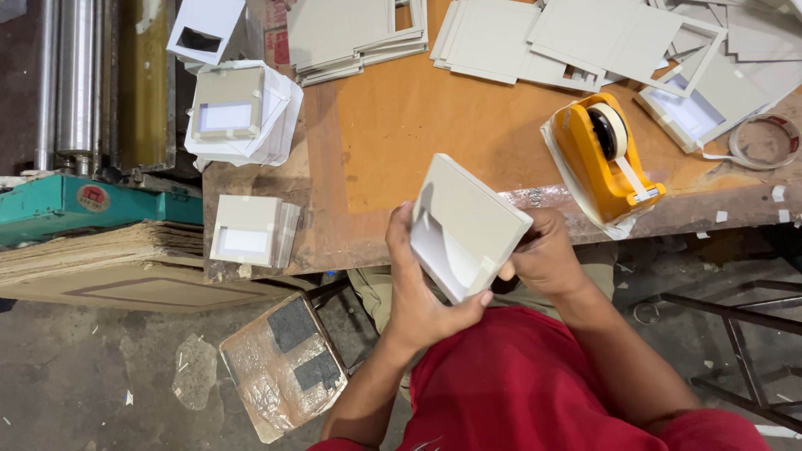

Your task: The person assembles small white cardboard frames by hand, using a tape dispenser to apply clear tape to the edges. They repeatedly pick up frame pieces, align them, apply tape, and place the finished units into a growing stack on the table.

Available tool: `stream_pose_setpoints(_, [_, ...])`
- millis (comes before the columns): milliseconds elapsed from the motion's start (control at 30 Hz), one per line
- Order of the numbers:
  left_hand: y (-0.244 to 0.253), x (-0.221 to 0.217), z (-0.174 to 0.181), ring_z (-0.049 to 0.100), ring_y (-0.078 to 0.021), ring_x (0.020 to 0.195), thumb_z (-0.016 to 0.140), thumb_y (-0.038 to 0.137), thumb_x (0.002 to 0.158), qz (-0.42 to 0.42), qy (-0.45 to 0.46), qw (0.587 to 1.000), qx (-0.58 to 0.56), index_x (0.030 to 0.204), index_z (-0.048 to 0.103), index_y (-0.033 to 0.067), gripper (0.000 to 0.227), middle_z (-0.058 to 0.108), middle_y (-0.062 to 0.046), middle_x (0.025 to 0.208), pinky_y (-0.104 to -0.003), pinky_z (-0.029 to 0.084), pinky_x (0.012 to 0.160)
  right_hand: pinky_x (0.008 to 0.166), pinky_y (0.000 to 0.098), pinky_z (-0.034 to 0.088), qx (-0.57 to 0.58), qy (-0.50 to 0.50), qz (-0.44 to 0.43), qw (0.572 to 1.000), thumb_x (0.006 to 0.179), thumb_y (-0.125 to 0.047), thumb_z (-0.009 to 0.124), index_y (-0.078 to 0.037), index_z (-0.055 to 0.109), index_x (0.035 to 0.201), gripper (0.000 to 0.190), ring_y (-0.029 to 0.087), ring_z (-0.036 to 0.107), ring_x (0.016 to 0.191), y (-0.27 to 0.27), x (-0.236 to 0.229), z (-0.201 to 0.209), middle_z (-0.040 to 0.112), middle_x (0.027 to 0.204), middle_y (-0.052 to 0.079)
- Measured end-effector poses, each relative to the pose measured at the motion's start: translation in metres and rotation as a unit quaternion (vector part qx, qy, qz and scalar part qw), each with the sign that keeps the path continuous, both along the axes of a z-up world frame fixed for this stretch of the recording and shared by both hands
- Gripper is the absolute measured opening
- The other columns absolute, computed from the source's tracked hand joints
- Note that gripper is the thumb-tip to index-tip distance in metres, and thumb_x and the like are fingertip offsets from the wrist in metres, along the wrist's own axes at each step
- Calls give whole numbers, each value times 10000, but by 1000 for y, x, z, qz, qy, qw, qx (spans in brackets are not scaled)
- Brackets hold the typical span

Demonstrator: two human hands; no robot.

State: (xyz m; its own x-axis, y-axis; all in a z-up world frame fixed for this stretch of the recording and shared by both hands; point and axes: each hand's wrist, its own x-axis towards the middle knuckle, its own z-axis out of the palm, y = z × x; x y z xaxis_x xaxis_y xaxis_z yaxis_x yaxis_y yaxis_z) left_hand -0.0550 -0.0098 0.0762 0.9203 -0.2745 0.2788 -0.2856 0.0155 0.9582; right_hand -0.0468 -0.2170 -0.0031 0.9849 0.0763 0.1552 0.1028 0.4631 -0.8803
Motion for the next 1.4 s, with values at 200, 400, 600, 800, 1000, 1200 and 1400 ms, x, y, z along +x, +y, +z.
stream_pose_setpoints(200, [3, 2, 3, 381, -396, 1452, 920, 243, 648, 62, -135, 977, 152, 1605, 96, 83, 1273, 305, -271, 1536, -526, 344, 1229, 811, 319, 568, -24, 132, -127, 983, 984, -118, 727, 52, 647, 1211, 294, 168, 709, 916, -4, 13, 14, 757, 1069, 116])
stream_pose_setpoints(400, [-8, 1, 6, 280, -474, 1452, 932, 289, 667, 158, -211, 930, 256, 1588, 122, 172, 1232, 240, -314, 1562, -634, 264, 1199, 953, 299, 586, 6, 60, -66, 996, 913, -5, 717, 7, 461, 1453, 598, 182, 721, 1051, -1, -27, 45, 748, 1132, 134])
stream_pose_setpoints(600, [-10, -1, -5, 223, -495, 1450, 921, 333, 744, 158, -280, 899, 296, 1597, 121, 296, 1170, 186, -331, 1569, -647, 268, 1183, 869, 262, 587, -100, 80, -156, 979, 872, 52, 753, 31, 501, 1364, 553, 140, 713, 995, 7, -29, 53, 741, 1102, 115])
stream_pose_setpoints(800, [14, 14, -8, 137, -409, 1513, 910, 383, 827, 14, -393, 847, 358, 1594, 203, 375, 1044, 190, -236, 1608, -608, 201, 1256, 708, 208, 481, -206, 106, -59, 971, 876, 14, 769, 9, 623, 1351, 497, 78, 637, 861, -33, -16, 64, 746, 1067, 79])
stream_pose_setpoints(1000, [18, 18, -15, 95, -356, 1551, 796, 479, 925, 137, -274, 938, 159, 1675, 148, 204, 1029, 84, -269, 1652, -577, 186, 1264, 835, 260, 522, -129, 73, -103, 984, 928, -13, 772, 27, 642, 1249, 349, 122, 665, 948, -31, -22, 55, 732, 1087, 93])
stream_pose_setpoints(1200, [-33, 4, -59, 613, -258, 1191, 759, 198, 964, 7, 283, 918, -278, 1399, 509, -56, 562, 600, -203, 1282, -442, 521, 1070, 966, 322, 570, 63, 81, -145, 984, 915, -5, 751, 5, 603, 1259, 375, 158, 690, 1071, 11, -28, 36, 708, 1168, 86])
stream_pose_setpoints(1400, [-39, 16, -95, 662, -218, 1048, 704, 182, 997, 38, 332, 881, -334, 1230, 622, -35, 329, 719, -133, 1144, -393, 531, 952, 892, 279, 553, -187, 128, -188, 956, 825, -41, 814, -21, 628, 1240, 455, 125, 672, 1011, 1, -24, 23, 709, 1129, 55])
